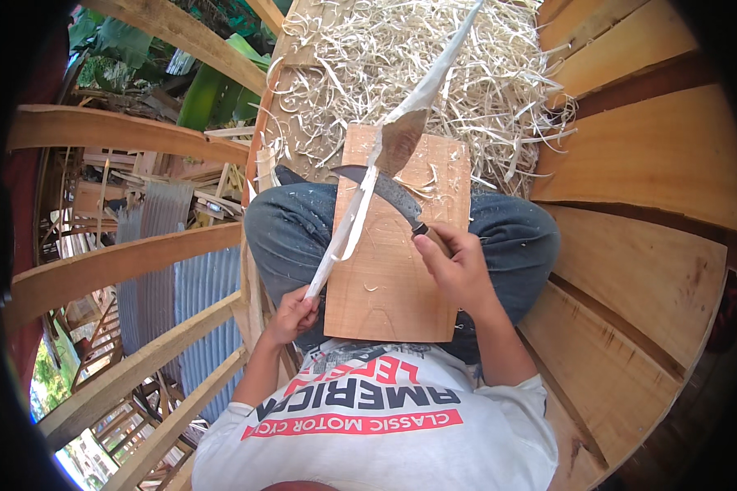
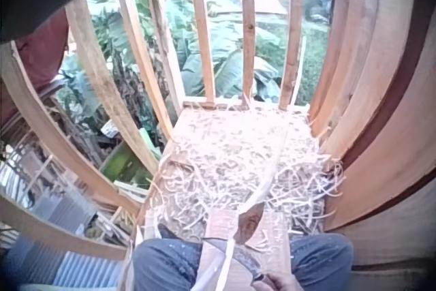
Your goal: The person sits cross-legged and uses a curved knife to shave a long, thin piece of wood held against a small board on their lap. Wood shavings accumulate on the board and surrounding platform as the person repeatedly strokes the knife along the wood.
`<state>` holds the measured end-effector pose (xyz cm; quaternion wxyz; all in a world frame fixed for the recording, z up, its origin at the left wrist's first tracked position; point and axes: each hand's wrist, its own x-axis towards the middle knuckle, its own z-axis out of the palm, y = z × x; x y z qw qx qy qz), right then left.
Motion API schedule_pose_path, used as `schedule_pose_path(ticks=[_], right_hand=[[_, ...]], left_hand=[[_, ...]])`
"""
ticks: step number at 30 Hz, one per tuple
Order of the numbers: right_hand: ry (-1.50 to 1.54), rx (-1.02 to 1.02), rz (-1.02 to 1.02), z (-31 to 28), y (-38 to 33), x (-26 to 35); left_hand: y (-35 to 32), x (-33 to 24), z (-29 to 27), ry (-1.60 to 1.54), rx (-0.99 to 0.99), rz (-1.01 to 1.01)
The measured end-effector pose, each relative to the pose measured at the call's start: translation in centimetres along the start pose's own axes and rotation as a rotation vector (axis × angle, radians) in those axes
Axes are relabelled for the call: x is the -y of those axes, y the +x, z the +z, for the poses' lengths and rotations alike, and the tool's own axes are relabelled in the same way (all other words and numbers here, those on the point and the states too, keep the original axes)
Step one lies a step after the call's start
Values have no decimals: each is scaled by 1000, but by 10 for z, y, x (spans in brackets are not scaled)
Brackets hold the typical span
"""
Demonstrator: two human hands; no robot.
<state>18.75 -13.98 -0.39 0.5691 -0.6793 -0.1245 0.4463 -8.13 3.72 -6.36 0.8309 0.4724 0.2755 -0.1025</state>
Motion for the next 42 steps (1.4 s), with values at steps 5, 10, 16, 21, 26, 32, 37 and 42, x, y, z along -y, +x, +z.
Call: schedule_pose_path(ticks=[5,10,16,21,26,32,37,42], right_hand=[[59,-61,59,7,-6,1],[-36,142,40,6,-9,-6],[-163,194,-93,2,-4,-21],[-86,275,106,0,-4,-4],[-4,111,55,0,1,-3],[12,45,6,3,1,-9],[72,-5,30,-3,5,0],[80,-56,2,4,5,-11]], left_hand=[[1,-2,1,37,-11,-10],[3,-3,1,36,-9,-14],[3,-9,6,49,-15,-21],[4,-11,5,31,-2,-33],[5,-11,2,15,-1,-40],[7,-12,4,22,5,-40],[6,-14,5,41,-5,-33],[5,-14,5,56,-7,-20]])
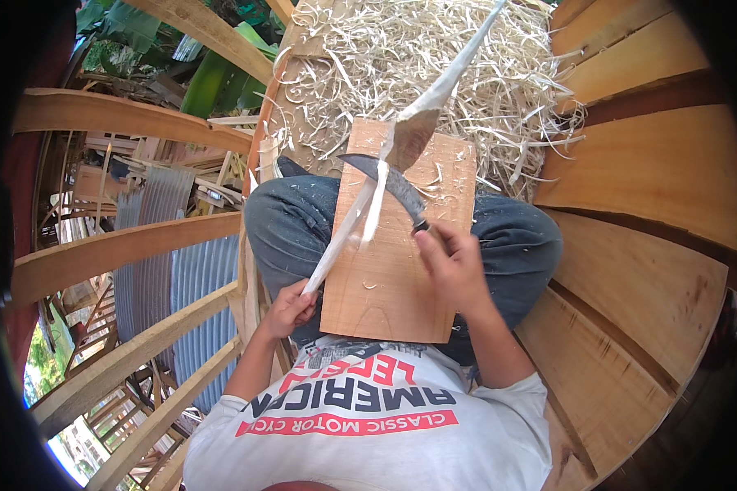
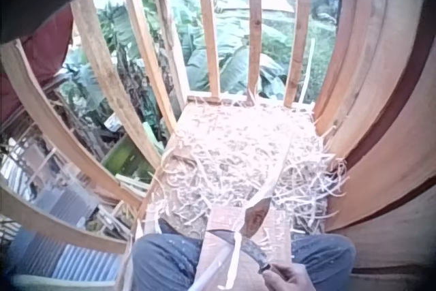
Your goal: The person sits cross-legged and uses a curved knife to shave a long, thin piece of wood held against a small board on their lap. Wood shavings accumulate on the board and surrounding platform as the person repeatedly strokes the knife along the wood.
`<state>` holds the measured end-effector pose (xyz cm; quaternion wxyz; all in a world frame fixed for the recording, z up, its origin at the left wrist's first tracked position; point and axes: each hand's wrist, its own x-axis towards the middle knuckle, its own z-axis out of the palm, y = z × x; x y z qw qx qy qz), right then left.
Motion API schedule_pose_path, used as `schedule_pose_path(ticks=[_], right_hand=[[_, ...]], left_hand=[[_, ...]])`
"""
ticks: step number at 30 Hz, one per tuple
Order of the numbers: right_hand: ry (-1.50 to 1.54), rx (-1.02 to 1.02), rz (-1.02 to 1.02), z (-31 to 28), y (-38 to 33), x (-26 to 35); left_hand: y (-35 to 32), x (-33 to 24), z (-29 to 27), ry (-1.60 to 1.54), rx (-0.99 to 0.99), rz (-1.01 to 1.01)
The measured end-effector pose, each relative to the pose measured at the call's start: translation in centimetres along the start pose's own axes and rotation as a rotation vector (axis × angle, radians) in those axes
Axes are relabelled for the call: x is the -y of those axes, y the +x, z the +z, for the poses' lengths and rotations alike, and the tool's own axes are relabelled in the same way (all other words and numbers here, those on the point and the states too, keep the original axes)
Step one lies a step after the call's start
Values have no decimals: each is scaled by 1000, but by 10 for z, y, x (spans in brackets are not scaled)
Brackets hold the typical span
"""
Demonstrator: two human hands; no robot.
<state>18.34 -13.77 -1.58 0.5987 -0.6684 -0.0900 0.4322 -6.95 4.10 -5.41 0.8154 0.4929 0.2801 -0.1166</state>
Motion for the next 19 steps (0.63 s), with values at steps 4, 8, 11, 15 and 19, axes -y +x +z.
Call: schedule_pose_path(ticks=[4,8,11,15,19], right_hand=[[-29,97,48,-2,-3,1],[-46,88,5,-5,1,3],[-47,107,51,1,-2,2],[-73,112,24,-1,2,0],[-46,45,-75,-10,6,-3]], left_hand=[[0,3,1,-30,2,-10],[3,0,0,-54,11,-17],[0,5,0,-8,-10,-11],[2,4,0,-35,-5,-24],[-1,4,2,-11,-25,-26]])
